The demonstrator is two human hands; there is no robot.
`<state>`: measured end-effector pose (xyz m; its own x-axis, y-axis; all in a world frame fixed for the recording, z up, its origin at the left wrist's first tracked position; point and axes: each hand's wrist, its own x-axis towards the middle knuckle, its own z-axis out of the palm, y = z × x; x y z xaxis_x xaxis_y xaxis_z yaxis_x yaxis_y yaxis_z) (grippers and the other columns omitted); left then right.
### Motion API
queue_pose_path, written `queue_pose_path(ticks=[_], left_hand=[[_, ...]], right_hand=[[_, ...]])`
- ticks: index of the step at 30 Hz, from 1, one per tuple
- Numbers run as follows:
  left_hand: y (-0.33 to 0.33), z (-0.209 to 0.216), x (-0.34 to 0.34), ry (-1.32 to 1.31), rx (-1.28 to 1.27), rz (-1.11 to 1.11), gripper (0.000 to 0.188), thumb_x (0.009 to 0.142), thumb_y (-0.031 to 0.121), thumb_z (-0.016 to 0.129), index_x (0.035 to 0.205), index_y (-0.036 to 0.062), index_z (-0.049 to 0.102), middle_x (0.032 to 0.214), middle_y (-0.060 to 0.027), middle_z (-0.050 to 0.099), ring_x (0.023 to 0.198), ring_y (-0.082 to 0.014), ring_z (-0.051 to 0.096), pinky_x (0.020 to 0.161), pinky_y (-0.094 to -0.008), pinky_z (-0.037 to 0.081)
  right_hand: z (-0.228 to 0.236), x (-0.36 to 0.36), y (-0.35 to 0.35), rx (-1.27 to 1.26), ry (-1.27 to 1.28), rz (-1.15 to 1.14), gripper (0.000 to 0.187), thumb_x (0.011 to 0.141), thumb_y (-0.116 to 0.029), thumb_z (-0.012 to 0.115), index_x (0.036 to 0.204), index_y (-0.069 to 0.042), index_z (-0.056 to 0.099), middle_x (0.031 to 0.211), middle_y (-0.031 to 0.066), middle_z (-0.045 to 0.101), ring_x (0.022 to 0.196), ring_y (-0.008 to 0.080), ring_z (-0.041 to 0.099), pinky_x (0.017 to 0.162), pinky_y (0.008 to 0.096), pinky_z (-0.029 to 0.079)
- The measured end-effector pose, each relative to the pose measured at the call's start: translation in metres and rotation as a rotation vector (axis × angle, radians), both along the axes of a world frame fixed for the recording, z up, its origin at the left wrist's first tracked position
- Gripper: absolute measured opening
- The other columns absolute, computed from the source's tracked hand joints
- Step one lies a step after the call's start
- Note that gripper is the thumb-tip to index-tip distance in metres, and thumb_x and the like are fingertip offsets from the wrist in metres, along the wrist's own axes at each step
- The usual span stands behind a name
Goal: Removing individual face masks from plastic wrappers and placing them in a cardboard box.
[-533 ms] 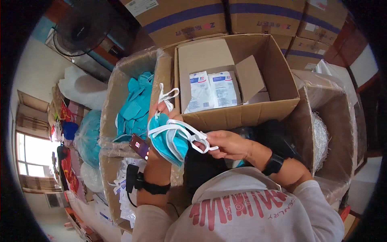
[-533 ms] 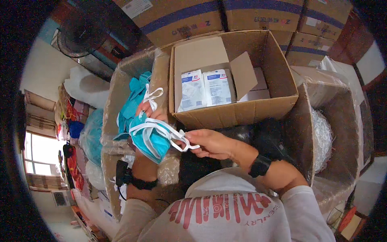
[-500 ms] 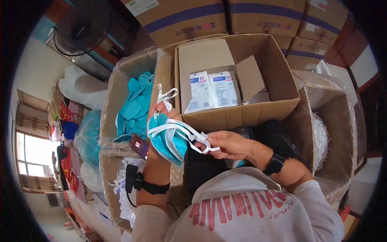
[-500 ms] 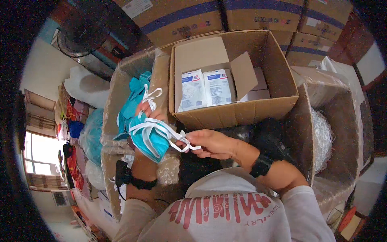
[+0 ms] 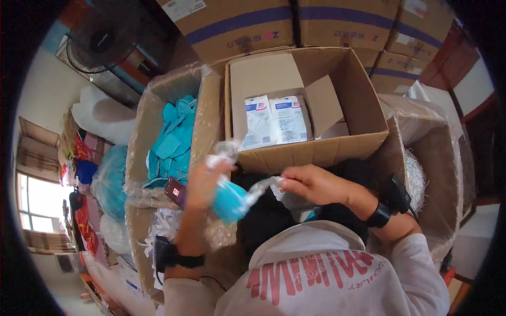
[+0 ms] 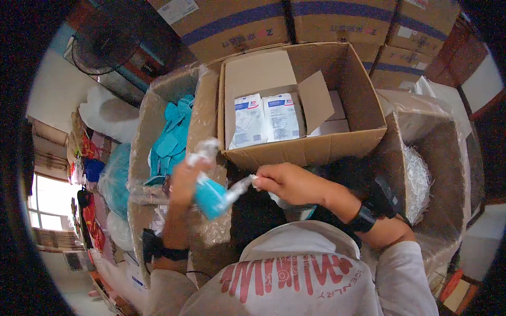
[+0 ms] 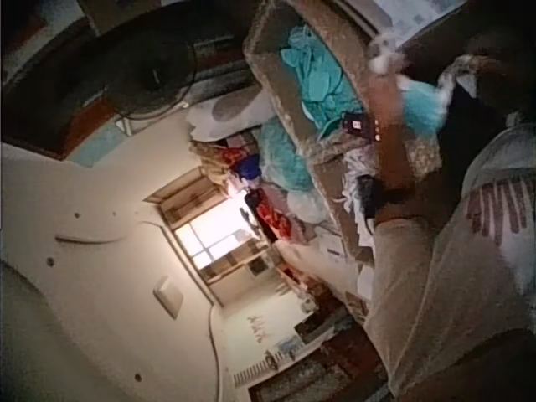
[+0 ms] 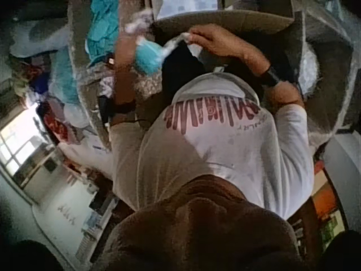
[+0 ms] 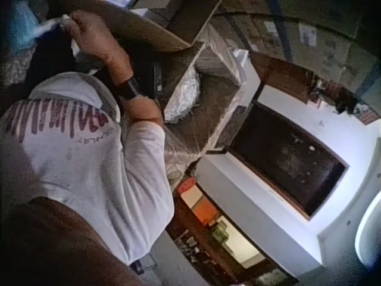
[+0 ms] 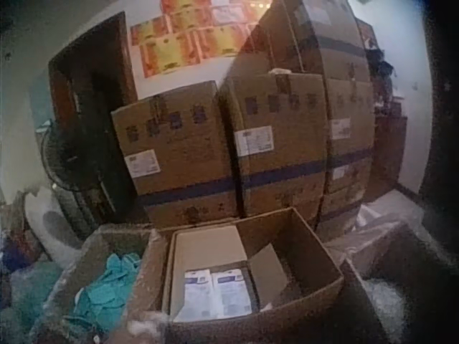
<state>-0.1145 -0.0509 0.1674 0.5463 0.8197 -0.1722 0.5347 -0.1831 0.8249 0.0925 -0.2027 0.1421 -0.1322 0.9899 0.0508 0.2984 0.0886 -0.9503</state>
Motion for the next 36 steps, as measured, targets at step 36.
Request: queue_pose_path(ticks=[36], left_hand=[[-0.146,-0.094,-0.012,-0.2,-0.798,-0.817,0.022,0.087,0.021,0.052,0.083,0.0013,0.06,0.064,0.0044,0.049,0.061,-0.0039,0.044,0.055,-0.0228,0.038]], right_hand=[[0.039,0.039,-0.106,-0.594,-0.106,0.572,0.03,0.092,-0.028,0.039,0.093,0.0,0.05,0.083,0.0197,0.055,0.077,0.0338,0.054,0.068,0.0402,0.042]])
